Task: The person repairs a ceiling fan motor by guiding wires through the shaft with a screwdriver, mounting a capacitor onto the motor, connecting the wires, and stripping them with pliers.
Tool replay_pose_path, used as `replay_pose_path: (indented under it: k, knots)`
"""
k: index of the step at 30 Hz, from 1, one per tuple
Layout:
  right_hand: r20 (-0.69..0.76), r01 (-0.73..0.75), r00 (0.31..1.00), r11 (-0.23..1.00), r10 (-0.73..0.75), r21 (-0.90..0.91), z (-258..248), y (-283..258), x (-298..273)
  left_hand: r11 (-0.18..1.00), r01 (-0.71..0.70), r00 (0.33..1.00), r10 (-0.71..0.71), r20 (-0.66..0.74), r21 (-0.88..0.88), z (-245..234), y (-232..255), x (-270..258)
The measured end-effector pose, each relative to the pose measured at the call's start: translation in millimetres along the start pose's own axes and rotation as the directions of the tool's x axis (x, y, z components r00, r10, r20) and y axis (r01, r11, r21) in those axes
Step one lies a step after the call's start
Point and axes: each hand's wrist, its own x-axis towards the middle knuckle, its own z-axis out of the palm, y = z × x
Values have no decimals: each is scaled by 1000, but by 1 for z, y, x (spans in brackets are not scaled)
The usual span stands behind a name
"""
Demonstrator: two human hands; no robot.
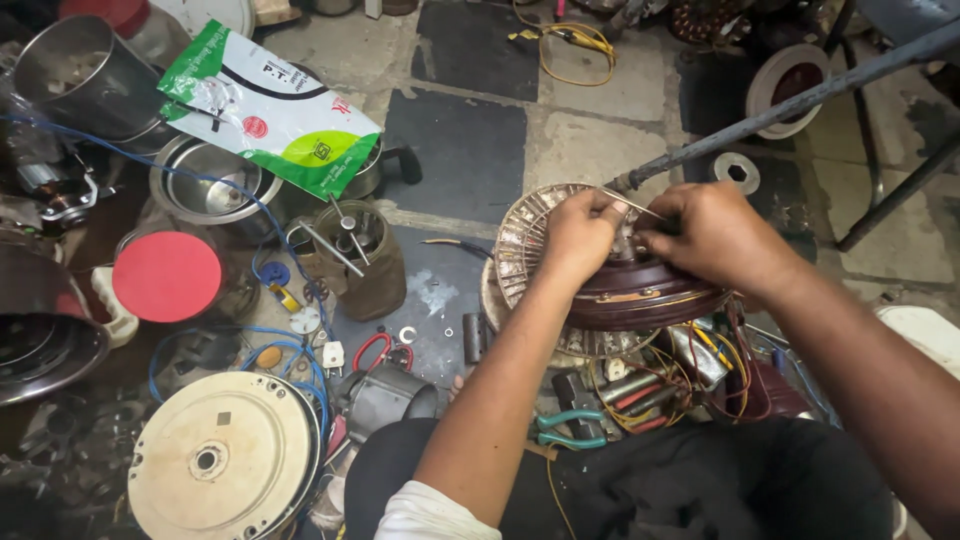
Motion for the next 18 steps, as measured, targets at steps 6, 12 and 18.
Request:
replay_pose_path:
  k: [6,12,18]
  knots:
    - [-89,-31,996,996,23,-84,8,-6,-7,997,81,997,-81,8,6,-2,14,-8]
    - [-108,-186,975,979,195,88,13,-8,-25,991,73,997,-70,-29,115,-8,38,-32]
    - [-384,-50,915,978,126,201,55,-2,-51,929,-241,945,290,-149,281,-6,47,-55]
